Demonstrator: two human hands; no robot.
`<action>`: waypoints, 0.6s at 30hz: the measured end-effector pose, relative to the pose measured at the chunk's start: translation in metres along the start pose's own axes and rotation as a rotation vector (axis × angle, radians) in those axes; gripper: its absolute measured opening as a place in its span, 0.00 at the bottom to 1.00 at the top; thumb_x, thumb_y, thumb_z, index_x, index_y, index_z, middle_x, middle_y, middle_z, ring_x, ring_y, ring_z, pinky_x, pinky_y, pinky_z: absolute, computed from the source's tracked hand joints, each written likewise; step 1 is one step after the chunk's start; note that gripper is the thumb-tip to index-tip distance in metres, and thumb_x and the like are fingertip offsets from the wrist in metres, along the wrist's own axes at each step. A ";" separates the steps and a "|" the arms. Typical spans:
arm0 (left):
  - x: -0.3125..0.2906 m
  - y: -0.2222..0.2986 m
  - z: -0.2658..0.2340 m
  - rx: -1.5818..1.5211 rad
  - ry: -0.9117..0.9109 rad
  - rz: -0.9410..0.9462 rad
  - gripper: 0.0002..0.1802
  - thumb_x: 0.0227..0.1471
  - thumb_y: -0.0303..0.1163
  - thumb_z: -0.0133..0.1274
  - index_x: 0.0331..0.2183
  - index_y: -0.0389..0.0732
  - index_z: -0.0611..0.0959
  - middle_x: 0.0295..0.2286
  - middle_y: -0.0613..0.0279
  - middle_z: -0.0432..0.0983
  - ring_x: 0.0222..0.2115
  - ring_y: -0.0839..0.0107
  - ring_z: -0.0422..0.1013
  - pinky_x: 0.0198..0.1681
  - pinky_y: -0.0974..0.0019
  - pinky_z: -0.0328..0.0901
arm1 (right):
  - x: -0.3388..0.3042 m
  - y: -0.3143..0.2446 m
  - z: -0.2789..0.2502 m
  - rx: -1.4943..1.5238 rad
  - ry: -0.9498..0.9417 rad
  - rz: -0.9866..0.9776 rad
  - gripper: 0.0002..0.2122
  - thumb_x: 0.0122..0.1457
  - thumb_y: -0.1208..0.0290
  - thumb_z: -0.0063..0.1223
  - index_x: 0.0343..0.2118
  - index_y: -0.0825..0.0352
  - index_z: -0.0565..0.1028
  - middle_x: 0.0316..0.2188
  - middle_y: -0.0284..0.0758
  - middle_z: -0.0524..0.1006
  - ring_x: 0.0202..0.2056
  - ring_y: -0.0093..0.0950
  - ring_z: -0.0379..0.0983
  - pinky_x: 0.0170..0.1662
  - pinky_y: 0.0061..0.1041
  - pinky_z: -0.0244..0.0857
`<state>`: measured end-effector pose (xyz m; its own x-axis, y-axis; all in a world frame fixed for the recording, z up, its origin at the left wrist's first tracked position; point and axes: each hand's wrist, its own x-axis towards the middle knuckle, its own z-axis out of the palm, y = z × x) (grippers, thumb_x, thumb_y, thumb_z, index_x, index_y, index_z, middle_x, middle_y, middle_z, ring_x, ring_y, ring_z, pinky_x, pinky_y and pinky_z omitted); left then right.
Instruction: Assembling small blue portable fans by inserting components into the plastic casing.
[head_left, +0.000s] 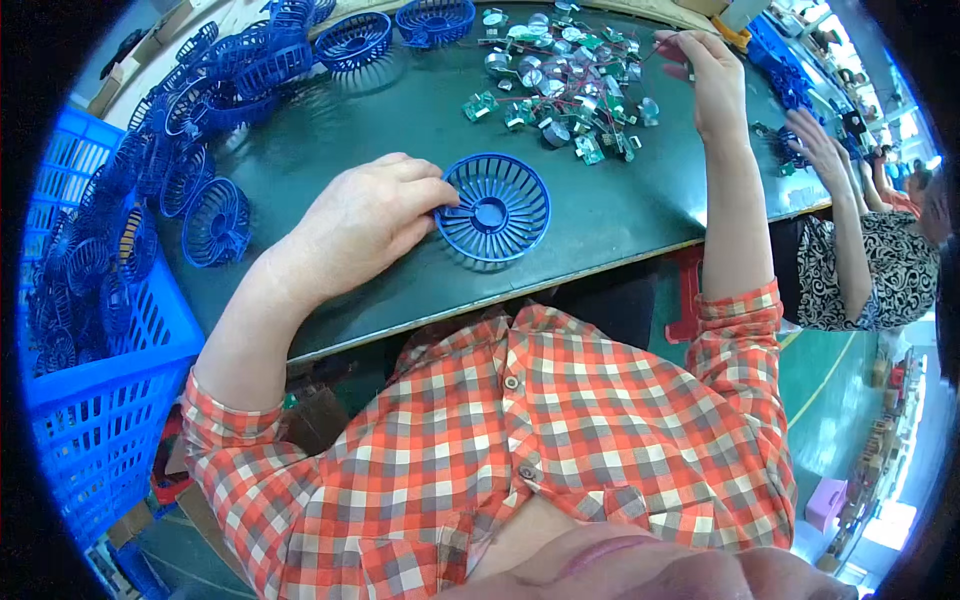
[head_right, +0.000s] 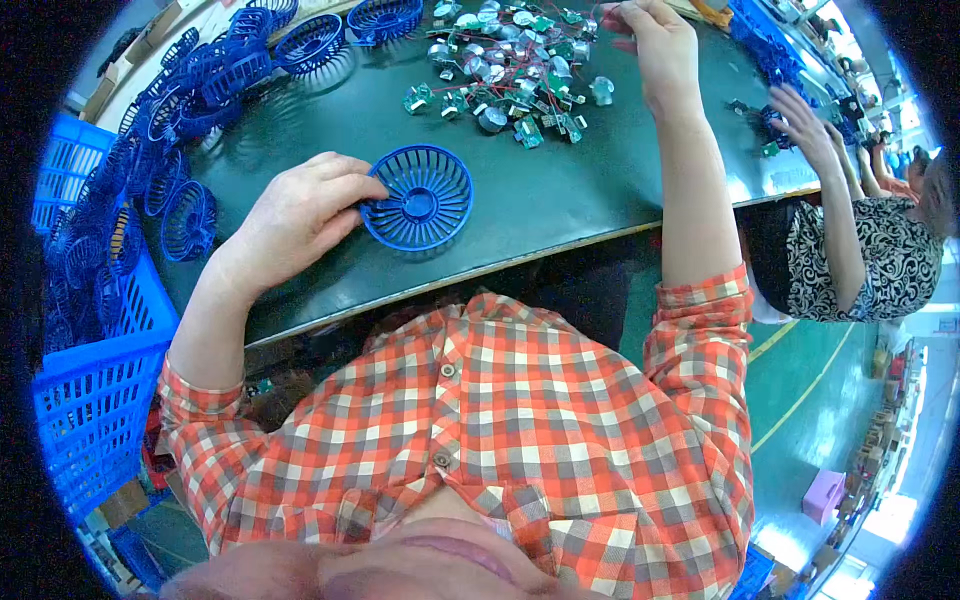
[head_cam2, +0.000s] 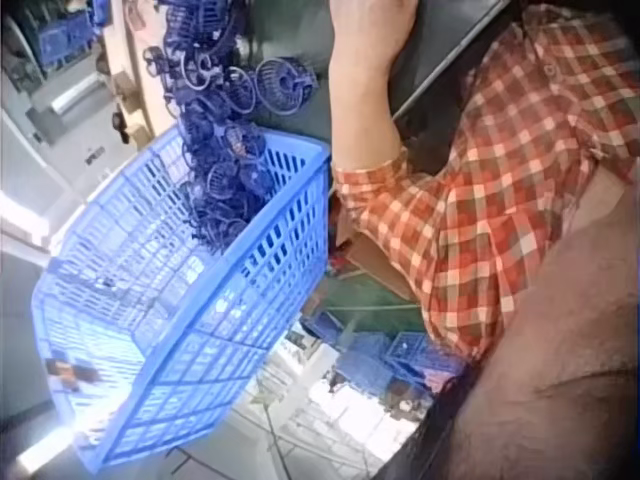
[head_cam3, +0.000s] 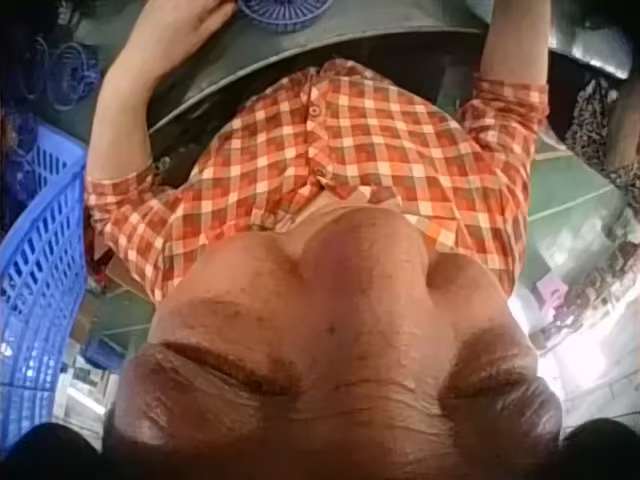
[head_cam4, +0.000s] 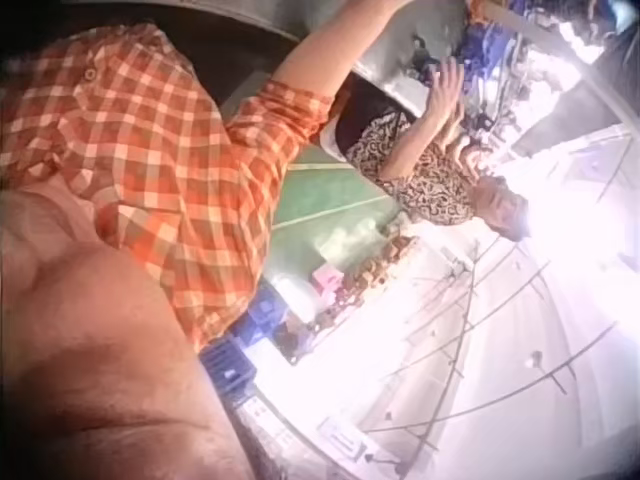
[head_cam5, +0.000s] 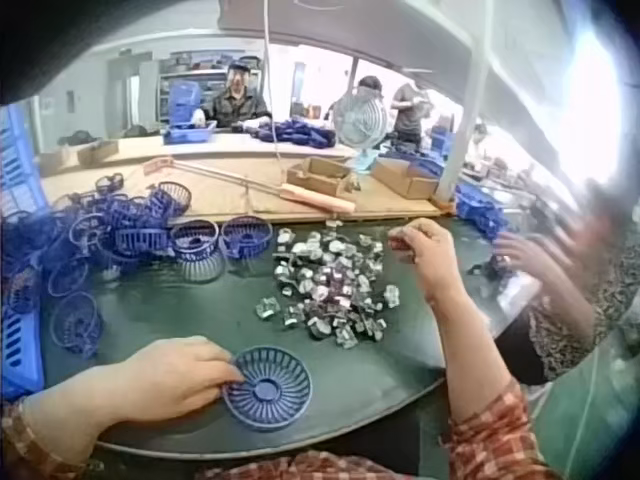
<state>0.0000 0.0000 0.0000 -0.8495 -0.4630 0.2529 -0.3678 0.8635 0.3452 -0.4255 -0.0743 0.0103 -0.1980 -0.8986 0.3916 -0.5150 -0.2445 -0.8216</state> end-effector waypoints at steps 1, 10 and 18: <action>0.000 0.000 0.001 -0.011 0.004 0.000 0.12 0.49 0.24 0.56 0.40 0.37 0.81 0.39 0.54 0.77 0.44 0.54 0.72 0.47 0.57 0.69 | -0.005 -0.011 0.005 0.257 0.021 0.093 0.12 0.66 0.71 0.47 0.50 0.70 0.70 0.49 0.45 0.77 0.50 0.42 0.76 0.53 0.39 0.71; 0.002 0.003 0.001 -0.026 0.019 0.025 0.12 0.49 0.24 0.57 0.39 0.37 0.81 0.39 0.54 0.77 0.43 0.55 0.73 0.46 0.57 0.69 | 0.007 0.023 -0.021 1.048 0.182 0.385 0.08 0.66 0.76 0.45 0.44 0.73 0.70 0.43 0.44 0.77 0.45 0.37 0.76 0.50 0.44 0.72; 0.000 0.007 0.002 -0.121 -0.009 0.076 0.11 0.48 0.25 0.58 0.38 0.38 0.81 0.38 0.54 0.78 0.42 0.55 0.73 0.44 0.56 0.70 | -0.039 0.002 0.007 0.785 0.254 0.292 0.08 0.64 0.71 0.51 0.40 0.71 0.73 0.38 0.39 0.77 0.35 0.30 0.74 0.41 0.34 0.71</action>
<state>-0.0028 0.0064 0.0007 -0.8767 -0.3951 0.2743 -0.2547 0.8652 0.4320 -0.4132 -0.0419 -0.0091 -0.4601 -0.8791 0.1247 0.2896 -0.2813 -0.9149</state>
